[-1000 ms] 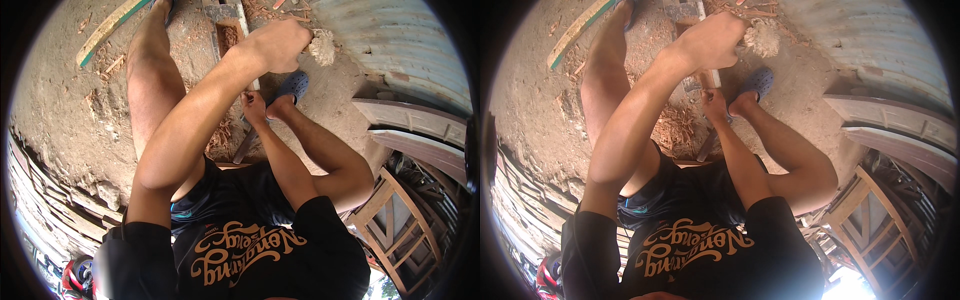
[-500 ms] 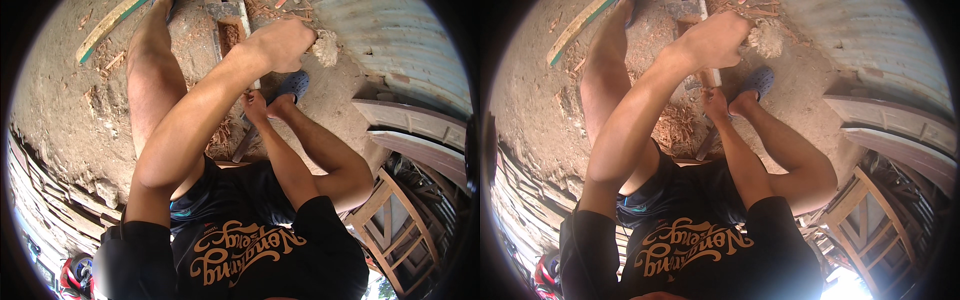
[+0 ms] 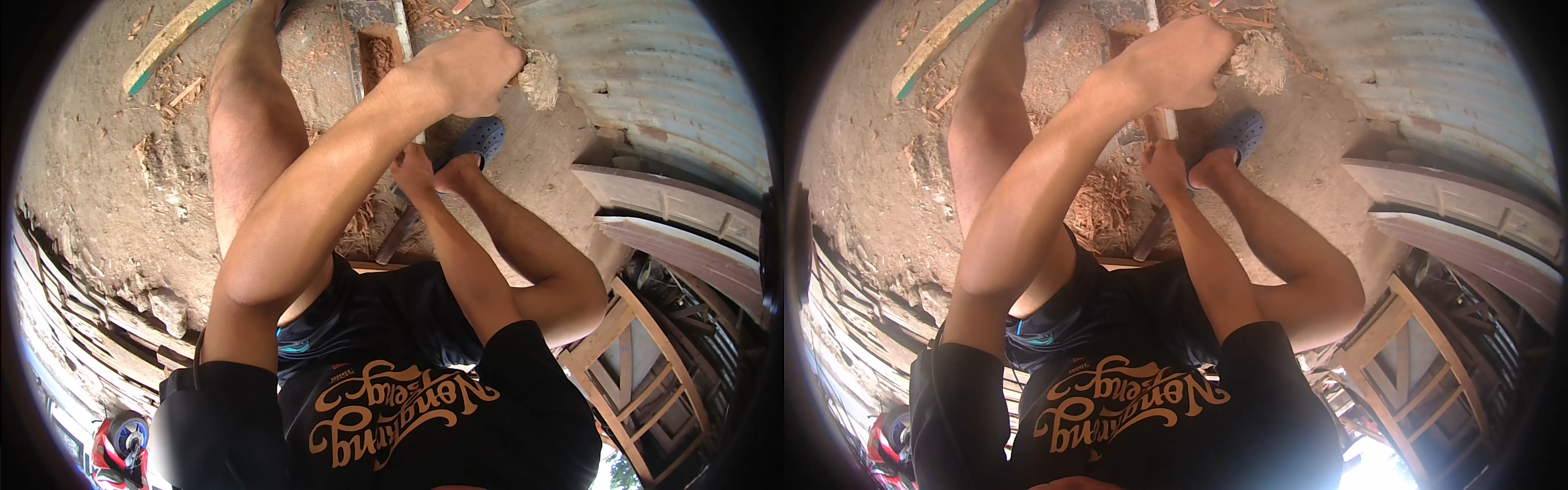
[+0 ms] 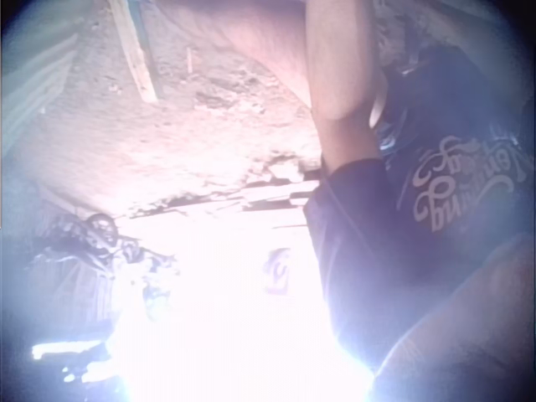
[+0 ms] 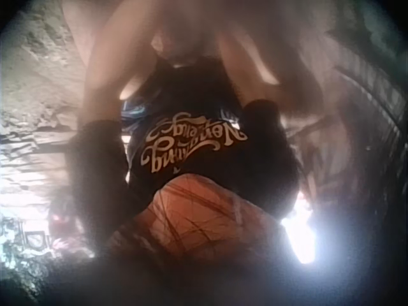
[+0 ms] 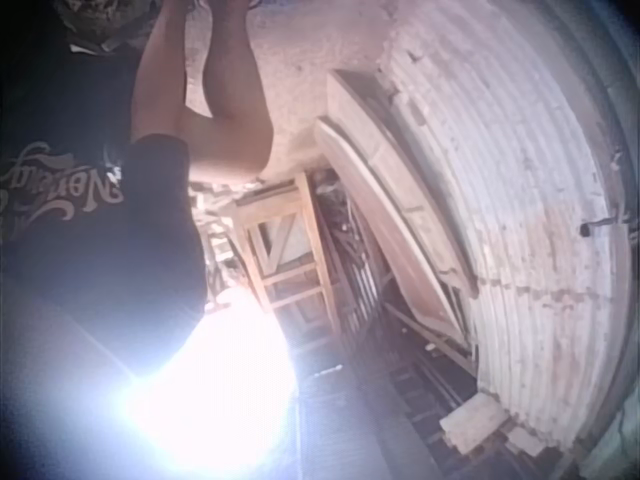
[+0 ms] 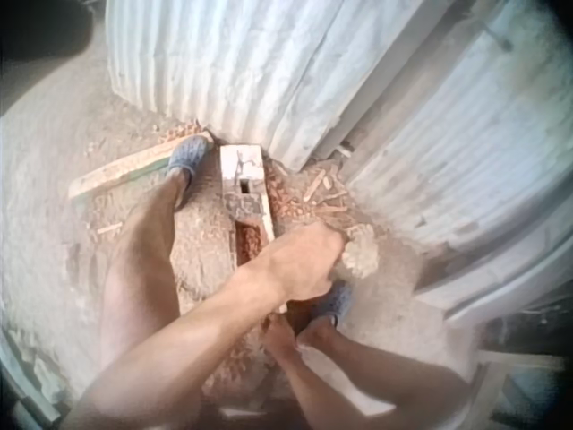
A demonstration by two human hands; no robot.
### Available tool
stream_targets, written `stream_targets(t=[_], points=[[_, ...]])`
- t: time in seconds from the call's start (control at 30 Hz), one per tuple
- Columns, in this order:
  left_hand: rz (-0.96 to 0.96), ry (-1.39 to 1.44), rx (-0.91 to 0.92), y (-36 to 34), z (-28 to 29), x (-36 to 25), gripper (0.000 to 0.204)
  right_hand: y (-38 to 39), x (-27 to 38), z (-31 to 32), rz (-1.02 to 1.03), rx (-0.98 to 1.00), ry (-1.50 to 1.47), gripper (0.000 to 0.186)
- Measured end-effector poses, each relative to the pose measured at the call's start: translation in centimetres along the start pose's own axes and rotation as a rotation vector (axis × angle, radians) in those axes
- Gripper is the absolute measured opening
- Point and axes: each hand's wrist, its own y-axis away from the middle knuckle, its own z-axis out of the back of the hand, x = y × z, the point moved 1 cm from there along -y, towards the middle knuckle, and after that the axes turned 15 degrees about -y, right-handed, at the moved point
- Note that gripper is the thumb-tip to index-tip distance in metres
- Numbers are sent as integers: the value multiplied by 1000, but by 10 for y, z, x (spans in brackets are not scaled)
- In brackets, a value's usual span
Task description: The person sits on the ground and uses a chisel and a hammer to carve a piece of wood. They repeatedly strike the chisel to remove wood shavings and occasionally clear the debris by hand.
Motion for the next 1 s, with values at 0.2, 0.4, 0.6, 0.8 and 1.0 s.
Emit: stream_targets(t=[0.2,0.4,0.6,0.8,1.0], points=[[7,21,-10,1,1,0,24,-3,12,4,-23,81,129,29],[-26,5,-28,0,0,1,24,-10,-12,3,31,92,130,26],[-2,6,-42,2,-3,4,23,6,-19,0,-26,-79,-206,30],[-4,-3,-57,2,-2,6,24,18,-3,-4,186,-106,-186,31],[-8,4,-68,4,-2,5,24,11,-2,1,115,-27,-228,27]])
